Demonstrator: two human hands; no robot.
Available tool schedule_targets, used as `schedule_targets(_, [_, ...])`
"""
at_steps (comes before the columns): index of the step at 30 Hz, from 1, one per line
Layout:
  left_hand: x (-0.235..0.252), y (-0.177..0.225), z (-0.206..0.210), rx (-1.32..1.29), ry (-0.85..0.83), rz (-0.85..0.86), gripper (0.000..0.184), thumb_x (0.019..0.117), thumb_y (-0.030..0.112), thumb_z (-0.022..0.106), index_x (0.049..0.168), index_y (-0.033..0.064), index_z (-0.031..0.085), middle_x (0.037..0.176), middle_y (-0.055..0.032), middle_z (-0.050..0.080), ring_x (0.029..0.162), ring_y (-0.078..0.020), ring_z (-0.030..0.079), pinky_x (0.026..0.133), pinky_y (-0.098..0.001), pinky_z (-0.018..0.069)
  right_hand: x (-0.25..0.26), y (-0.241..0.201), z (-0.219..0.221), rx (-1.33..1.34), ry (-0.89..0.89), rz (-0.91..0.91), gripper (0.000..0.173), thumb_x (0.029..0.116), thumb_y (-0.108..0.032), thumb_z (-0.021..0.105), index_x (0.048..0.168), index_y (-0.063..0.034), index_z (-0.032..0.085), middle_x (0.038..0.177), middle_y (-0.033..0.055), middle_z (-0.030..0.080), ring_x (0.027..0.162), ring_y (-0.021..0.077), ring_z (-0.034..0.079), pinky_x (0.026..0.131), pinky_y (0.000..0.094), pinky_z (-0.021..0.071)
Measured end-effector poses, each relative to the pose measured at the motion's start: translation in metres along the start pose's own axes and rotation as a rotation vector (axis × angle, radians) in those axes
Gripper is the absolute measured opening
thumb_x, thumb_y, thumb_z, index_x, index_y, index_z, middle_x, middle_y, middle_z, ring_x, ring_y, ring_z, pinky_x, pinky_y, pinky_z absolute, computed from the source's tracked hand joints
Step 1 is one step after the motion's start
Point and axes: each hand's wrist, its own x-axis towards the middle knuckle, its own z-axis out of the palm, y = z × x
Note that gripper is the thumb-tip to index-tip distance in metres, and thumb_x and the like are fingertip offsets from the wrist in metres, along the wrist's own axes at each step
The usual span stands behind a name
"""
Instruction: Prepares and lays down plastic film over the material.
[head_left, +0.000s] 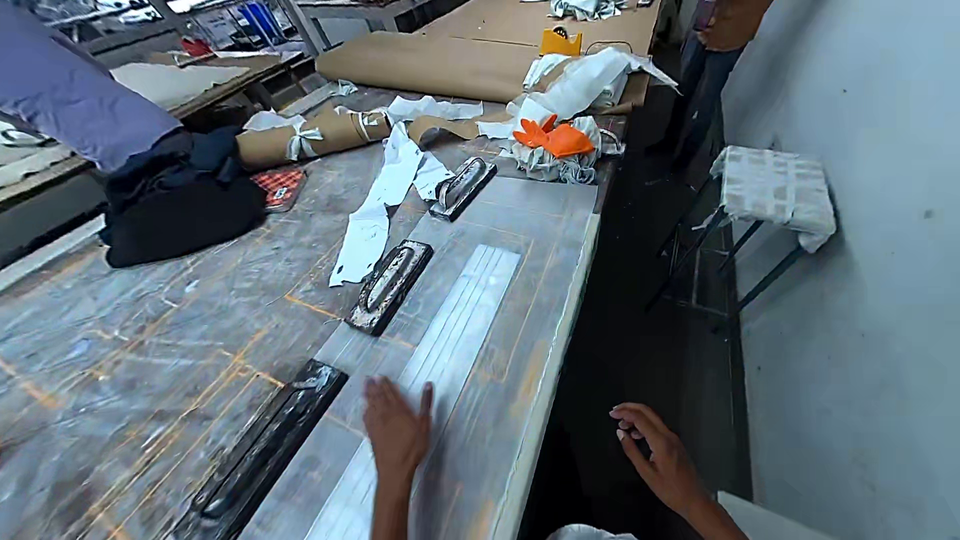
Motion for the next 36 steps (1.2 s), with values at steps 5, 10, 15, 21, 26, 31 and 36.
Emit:
schedule_targets(5, [0.034,0.169,0.065,-0.337,-0.585,0.734,0.07,0.1046,0.062,0.04,0.154,0.0128,0.049,0.165,-0.0068,0.039,0.157,-0.0204,0.026,0.13,-0.0543,0.0114,0.124,0.022,-0.031,-0.026,-0.053,-0.048,0.03,0.104,-0.025,0.055,0.126,-0.0106,0.069,0.13,0.0059,0.066,0.104,0.0098,0.068,0.088,0.0256,0.0587])
schedule_targets(10, [0.12,0.185,0.055,-0.402,0.015,0.219,0.057,0.1031,0.041,0.056,0.148,0.0058,0.054,0.152,-0.0122,0.054,0.143,-0.0285,0.049,0.12,-0.0534,0.0376,0.246,0.029,-0.043,-0.017,-0.036,-0.066,0.032,0.1042,-0.027,0.052,0.126,-0.0104,0.069,0.127,0.0048,0.067,0.106,0.0111,0.068,0.091,0.0299,0.0592])
schedule_targets(15, [0.144,0.196,0.102,-0.266,-0.102,0.168,0.059,0.1008,0.05,0.055,0.136,0.0034,0.066,0.144,-0.0171,0.061,0.139,-0.0331,0.054,0.117,-0.0576,0.0384,0.364,0.036,-0.013,-0.072,-0.204,-0.322,0.039,0.105,-0.032,0.052,0.138,-0.016,0.064,0.15,0.004,0.055,0.144,0.0201,0.046,0.119,0.0443,0.0393])
schedule_targets(21, [0.199,0.298,0.116,-0.804,-0.121,0.166,0.026,0.0995,0.018,0.064,0.11,-0.0031,0.074,0.105,-0.0121,0.077,0.093,-0.0168,0.076,0.085,-0.0372,0.0637,0.54,0.104,-0.091,-0.103,0.066,-0.464,0.03,0.0985,-0.025,0.061,0.12,-0.0083,0.074,0.13,0.0093,0.069,0.125,0.0259,0.062,0.11,0.0481,0.0472])
schedule_targets(26, [0.26,0.366,0.138,-0.904,0.008,-0.042,0.018,0.1007,0.01,0.061,0.105,-0.0036,0.073,0.094,-0.0084,0.078,0.083,-0.0142,0.076,0.075,-0.0304,0.065,0.686,0.166,-0.18,-0.055,0.149,-0.128,0.029,0.1016,-0.019,0.058,0.118,0.0027,0.069,0.118,0.0223,0.067,0.106,0.0358,0.067,0.094,0.0533,0.0553])
schedule_targets(31, [0.288,0.407,0.148,-0.865,0.018,-0.104,0.018,0.1004,0.012,0.063,0.105,-0.0019,0.074,0.094,-0.0078,0.078,0.082,-0.0146,0.076,0.076,-0.0303,0.0649,0.791,0.213,-0.178,0.082,-0.18,0.015,0.031,0.105,-0.024,0.057,0.113,0.0038,0.067,0.102,0.0212,0.068,0.091,0.0322,0.068,0.085,0.0525,0.0547])
schedule_targets(36, [0.269,0.406,0.147,-0.819,0.138,-0.254,0.019,0.1007,0.014,0.063,0.104,-0.0004,0.075,0.093,-0.0066,0.078,0.08,-0.0147,0.076,0.073,-0.0294,0.065,0.821,0.189,-0.163,0.464,-0.752,0.522,0.063,0.1071,-0.057,0.034,0.132,-0.006,0.061,0.118,0.0116,0.068,0.107,0.0192,0.065,0.095,0.0425,0.053])
